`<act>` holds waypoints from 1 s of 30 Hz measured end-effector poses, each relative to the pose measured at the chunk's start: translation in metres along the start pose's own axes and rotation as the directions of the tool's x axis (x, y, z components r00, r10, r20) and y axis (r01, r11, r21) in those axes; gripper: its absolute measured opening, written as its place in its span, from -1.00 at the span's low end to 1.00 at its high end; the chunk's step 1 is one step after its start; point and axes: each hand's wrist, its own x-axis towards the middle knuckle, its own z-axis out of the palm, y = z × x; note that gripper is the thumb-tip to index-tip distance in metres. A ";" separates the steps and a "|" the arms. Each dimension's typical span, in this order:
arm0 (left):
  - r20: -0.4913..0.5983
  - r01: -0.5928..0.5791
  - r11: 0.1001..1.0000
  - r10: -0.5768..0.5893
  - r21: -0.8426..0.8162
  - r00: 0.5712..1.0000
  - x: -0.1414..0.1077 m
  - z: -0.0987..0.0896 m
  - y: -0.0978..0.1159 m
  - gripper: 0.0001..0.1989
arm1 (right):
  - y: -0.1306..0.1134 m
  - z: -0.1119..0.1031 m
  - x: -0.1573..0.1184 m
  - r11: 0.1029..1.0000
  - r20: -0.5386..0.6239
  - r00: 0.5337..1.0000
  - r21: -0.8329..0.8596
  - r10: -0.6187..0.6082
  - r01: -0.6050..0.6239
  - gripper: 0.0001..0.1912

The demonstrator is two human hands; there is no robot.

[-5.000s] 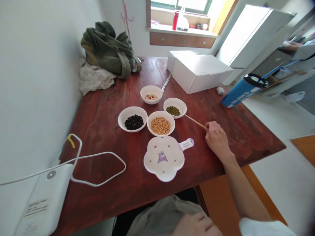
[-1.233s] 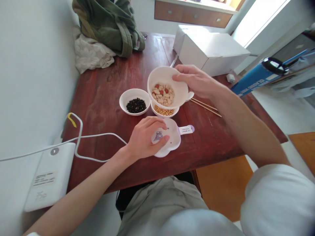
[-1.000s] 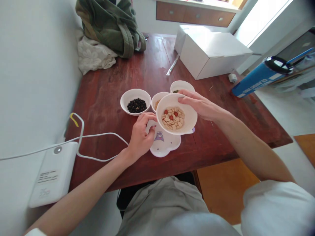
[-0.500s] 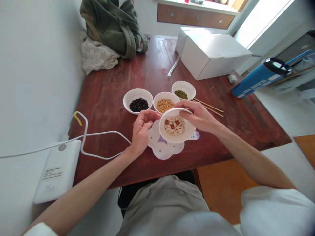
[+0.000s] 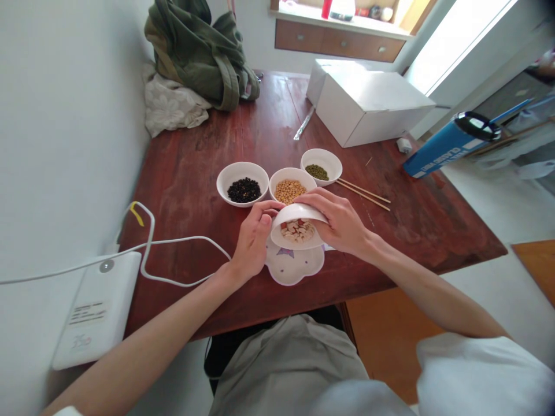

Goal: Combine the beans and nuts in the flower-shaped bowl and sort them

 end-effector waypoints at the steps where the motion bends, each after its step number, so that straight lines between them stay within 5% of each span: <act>1: -0.003 0.003 1.000 -0.003 0.009 1.000 0.000 0.000 0.000 -0.55 | -0.001 0.001 0.000 1.000 0.001 1.000 -0.010 -0.004 0.004 -0.40; 18: 0.046 -0.047 0.991 0.042 0.122 0.998 0.001 -0.003 0.001 -0.51 | -0.002 0.007 -0.014 0.965 -0.015 0.985 -0.205 -0.172 0.165 -0.33; 30: 0.077 -0.102 0.982 0.091 0.159 0.993 -0.002 -0.005 -0.003 -0.40 | 0.019 0.009 -0.025 0.867 -0.073 0.894 -0.289 -0.442 0.405 -0.47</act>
